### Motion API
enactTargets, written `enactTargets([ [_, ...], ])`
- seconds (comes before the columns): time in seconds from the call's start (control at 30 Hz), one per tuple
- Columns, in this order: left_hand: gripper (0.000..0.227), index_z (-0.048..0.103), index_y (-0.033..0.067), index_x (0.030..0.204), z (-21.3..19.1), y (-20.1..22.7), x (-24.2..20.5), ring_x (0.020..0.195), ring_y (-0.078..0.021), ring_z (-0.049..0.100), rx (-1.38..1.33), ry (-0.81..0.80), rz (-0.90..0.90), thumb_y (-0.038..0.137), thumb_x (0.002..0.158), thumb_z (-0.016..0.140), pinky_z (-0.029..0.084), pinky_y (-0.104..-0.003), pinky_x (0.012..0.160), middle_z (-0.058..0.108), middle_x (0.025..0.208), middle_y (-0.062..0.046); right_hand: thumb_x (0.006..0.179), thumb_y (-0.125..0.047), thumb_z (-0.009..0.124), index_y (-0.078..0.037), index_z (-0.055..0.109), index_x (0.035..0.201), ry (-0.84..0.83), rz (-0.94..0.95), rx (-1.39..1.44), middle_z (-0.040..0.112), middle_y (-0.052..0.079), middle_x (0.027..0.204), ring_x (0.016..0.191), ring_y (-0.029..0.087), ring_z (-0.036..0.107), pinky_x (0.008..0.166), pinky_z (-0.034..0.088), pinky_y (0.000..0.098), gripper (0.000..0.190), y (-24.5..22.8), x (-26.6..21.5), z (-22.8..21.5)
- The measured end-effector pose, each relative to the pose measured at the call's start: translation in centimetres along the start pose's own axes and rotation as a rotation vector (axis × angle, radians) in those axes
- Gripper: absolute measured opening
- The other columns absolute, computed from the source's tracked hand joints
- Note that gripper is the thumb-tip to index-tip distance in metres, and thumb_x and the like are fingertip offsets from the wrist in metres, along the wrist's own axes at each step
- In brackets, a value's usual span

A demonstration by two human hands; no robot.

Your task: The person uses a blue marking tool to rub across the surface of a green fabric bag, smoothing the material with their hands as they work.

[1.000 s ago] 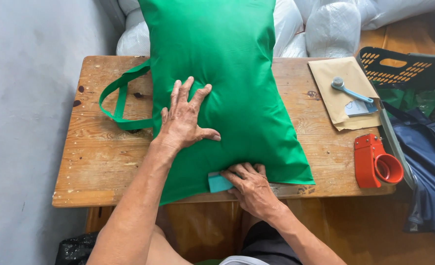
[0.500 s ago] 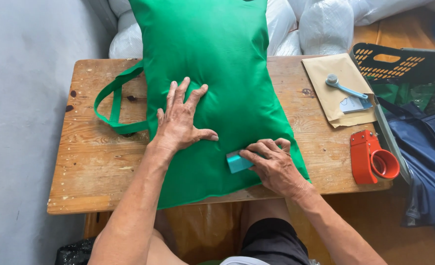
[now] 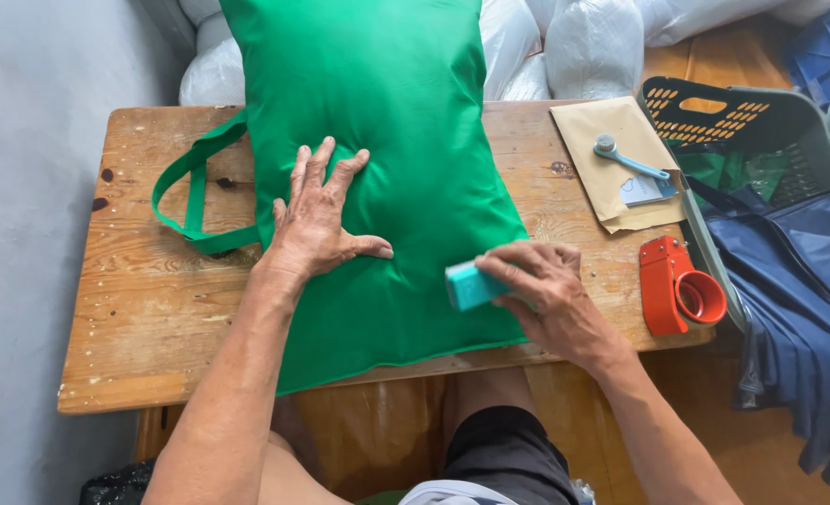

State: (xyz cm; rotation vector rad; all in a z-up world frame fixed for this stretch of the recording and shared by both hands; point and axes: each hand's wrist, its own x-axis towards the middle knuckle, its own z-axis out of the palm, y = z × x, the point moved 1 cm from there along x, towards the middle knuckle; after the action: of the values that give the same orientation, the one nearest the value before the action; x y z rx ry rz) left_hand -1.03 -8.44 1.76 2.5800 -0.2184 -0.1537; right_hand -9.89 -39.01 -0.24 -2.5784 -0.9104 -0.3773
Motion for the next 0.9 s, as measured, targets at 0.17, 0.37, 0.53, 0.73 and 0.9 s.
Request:
enactTargets([
  [0.17,0.119,0.036,0.0394,0.157,-0.1,0.4,-0.3,0.158,-0.0371,0.008,0.008,-0.008,0.013,0.050,0.057,0.099,0.030,-0.086,0.105,0.015,0.171,-0.008,0.097,-0.035,0.061,-0.023,0.062,0.138,0.110,-0.036,-0.051,0.062,-0.003,0.128,0.124,0.021,0.058,0.098,0.033,0.0392,0.042,4.6,-2.1,5.4],
  [0.37,0.134,0.027,0.0359,0.162,1.0,0.1,-0.3,0.158,-0.0358,0.008,-0.028,0.085,0.081,0.058,0.052,0.098,0.024,-0.088,0.106,0.014,0.171,-0.008,0.079,-0.025,0.077,-0.028,0.061,0.136,-0.303,0.157,-0.110,0.062,-0.005,0.121,0.118,0.022,0.058,0.091,0.039,0.0465,0.059,6.5,-8.3,5.9],
  [0.53,0.153,-0.003,0.0304,0.165,1.0,-4.0,0.7,0.159,-0.0422,-0.003,-0.121,0.235,-0.017,0.080,0.049,0.085,0.013,-0.079,0.114,0.000,0.174,-0.015,0.098,-0.027,0.054,-0.026,0.050,0.130,-0.633,0.339,-0.367,0.060,0.003,0.116,0.100,0.029,0.061,0.085,0.040,0.0517,0.032,0.7,-8.2,2.3],
  [0.73,0.137,0.012,0.0058,0.164,0.2,-9.5,0.1,0.158,-0.0256,0.018,-0.606,0.186,-0.577,0.082,0.061,0.060,0.018,-0.043,0.127,0.017,0.171,-0.014,0.092,-0.027,0.062,-0.017,0.059,0.144,0.054,0.969,0.904,0.074,0.000,0.124,0.104,0.014,0.066,0.081,0.056,0.0315,0.053,-6.3,-3.2,4.3],
  [0.9,0.105,0.067,-0.0004,0.117,1.9,-8.7,-0.7,0.116,-0.0365,0.064,-0.449,0.129,-0.638,0.089,0.063,0.055,0.047,-0.046,0.098,0.066,0.124,-0.022,0.096,-0.018,0.060,-0.005,0.055,0.142,0.336,0.849,1.009,0.068,0.007,0.131,0.118,0.016,0.063,0.098,0.052,0.0302,0.047,-2.9,1.0,9.5],
])
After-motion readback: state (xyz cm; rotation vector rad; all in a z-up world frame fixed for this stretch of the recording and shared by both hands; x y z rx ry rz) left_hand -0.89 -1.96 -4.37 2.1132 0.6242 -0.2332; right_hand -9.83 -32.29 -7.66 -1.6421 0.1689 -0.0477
